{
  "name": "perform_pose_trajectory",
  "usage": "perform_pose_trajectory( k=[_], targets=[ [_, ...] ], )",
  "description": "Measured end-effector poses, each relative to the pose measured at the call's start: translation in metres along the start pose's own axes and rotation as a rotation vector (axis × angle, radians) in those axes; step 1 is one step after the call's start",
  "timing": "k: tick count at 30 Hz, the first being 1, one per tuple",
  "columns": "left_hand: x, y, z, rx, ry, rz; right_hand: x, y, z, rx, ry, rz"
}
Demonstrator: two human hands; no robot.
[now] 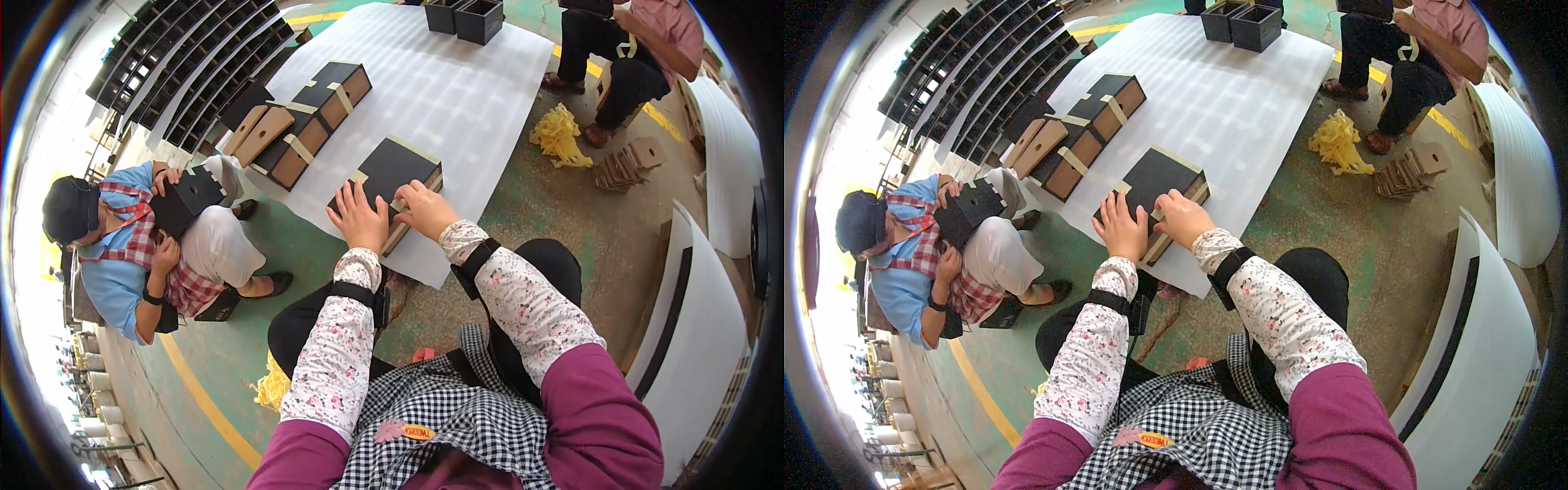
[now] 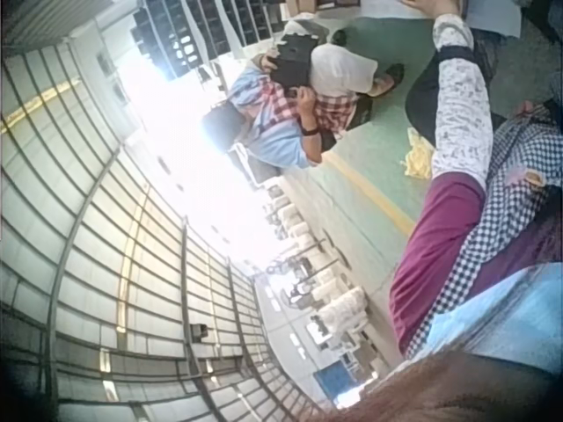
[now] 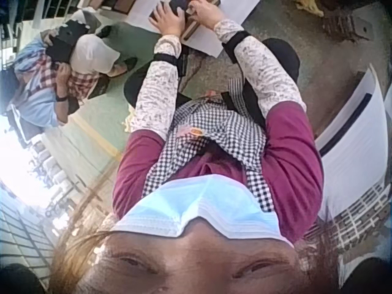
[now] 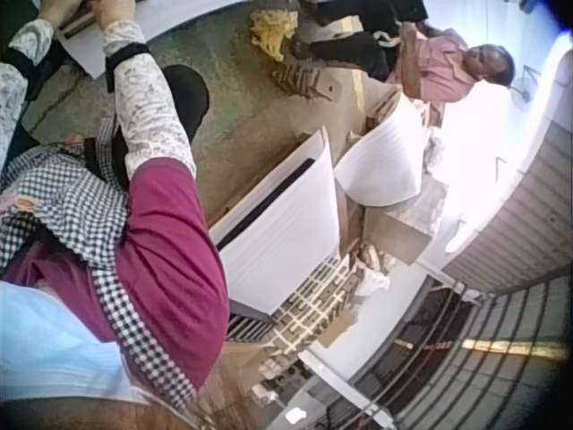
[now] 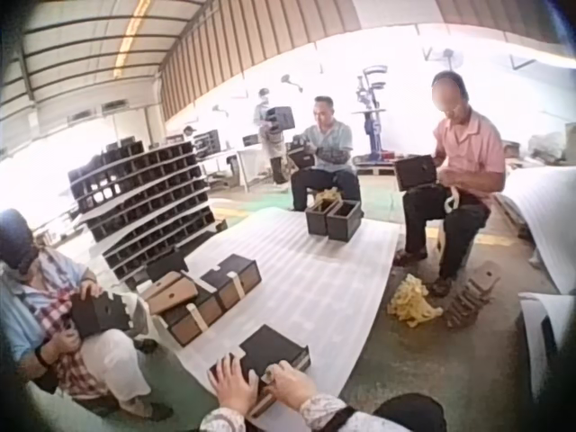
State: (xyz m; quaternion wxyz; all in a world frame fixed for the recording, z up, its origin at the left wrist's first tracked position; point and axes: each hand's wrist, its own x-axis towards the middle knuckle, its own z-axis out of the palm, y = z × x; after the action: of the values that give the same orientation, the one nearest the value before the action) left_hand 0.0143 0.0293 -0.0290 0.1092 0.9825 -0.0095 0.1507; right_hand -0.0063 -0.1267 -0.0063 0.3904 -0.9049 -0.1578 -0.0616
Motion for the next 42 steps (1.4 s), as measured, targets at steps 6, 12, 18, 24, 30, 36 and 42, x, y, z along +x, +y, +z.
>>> perform_pose_trajectory(
  k=[6, 12, 18, 24, 30, 36, 42],
  targets=[
    [0.0, -0.003, 0.001, 0.013, -0.001, -0.008, -0.002, -0.004, 0.005, 0.044, 0.039, 0.041],
    [-0.002, 0.001, -0.002, 0.001, 0.002, -0.003, 0.005, 0.005, -0.004, -0.023, -0.024, -0.029],
    [-0.001, -0.004, 0.0, -0.008, 0.014, 0.003, 0.006, 0.002, -0.004, 0.042, -0.063, 0.015],
    [-0.001, -0.001, -0.002, -0.015, -0.008, -0.001, -0.001, 0.003, -0.001, -0.069, 0.069, -0.077],
    [-0.001, 0.0, -0.003, -0.01, -0.012, -0.009, 0.004, 0.002, -0.007, -0.05, -0.035, -0.075],
    [-0.001, -0.001, -0.001, -0.011, 0.009, -0.013, 0.007, -0.003, 0.0, 0.025, 0.107, 0.057],
    [0.0, -0.001, 0.001, -0.011, 0.015, -0.016, 0.022, -0.005, 0.006, -0.238, 0.036, 0.017]
  ],
)
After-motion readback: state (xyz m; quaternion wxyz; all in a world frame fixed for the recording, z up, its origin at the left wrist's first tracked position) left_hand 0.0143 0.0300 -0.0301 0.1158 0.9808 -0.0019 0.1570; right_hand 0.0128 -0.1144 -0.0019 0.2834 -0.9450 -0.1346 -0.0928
